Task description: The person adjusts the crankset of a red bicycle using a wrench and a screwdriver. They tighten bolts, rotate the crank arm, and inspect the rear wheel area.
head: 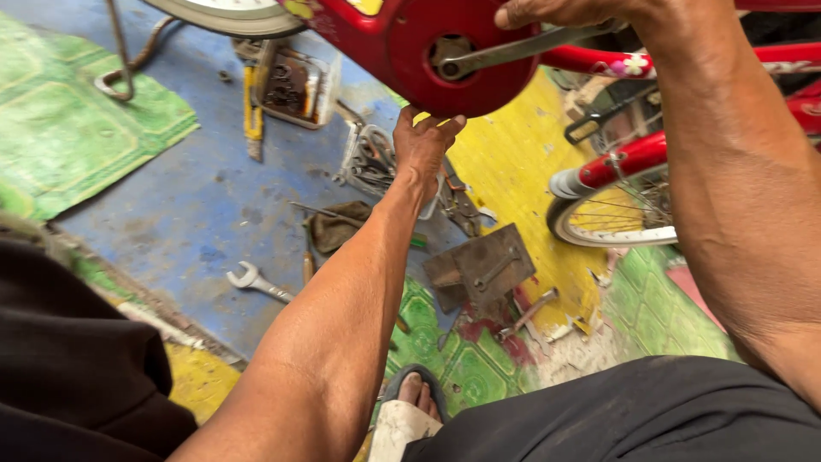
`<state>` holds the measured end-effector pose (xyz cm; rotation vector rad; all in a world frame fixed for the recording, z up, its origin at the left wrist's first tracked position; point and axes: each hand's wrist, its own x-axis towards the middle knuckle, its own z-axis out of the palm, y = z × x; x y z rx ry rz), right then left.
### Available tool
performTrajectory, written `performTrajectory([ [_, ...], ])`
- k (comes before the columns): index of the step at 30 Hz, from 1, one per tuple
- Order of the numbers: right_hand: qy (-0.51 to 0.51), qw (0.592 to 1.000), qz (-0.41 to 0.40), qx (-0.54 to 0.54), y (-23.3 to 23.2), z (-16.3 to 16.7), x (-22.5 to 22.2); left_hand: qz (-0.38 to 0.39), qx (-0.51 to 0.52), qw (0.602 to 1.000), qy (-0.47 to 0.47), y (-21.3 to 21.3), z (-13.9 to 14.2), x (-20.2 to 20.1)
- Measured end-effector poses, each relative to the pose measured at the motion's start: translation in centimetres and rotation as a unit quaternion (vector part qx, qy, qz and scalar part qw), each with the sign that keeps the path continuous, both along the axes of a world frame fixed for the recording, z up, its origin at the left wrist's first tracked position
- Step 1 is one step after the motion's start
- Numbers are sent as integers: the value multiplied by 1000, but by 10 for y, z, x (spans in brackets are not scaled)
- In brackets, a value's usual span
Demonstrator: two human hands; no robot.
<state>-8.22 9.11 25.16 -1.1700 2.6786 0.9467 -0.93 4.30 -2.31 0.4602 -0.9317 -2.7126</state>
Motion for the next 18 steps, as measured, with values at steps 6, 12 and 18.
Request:
performTrajectory([
  [6, -24, 999, -40, -8, 20, -12, -15, 13, -21, 999, -23, 14, 8, 3],
  [12, -28, 998, -42, -22, 25, -22, -26, 48, -48, 998, 12, 10, 4, 2],
  [18, -39, 998, -45, -31, 29, -25, -26, 72, -58, 996, 11, 18, -1, 2],
])
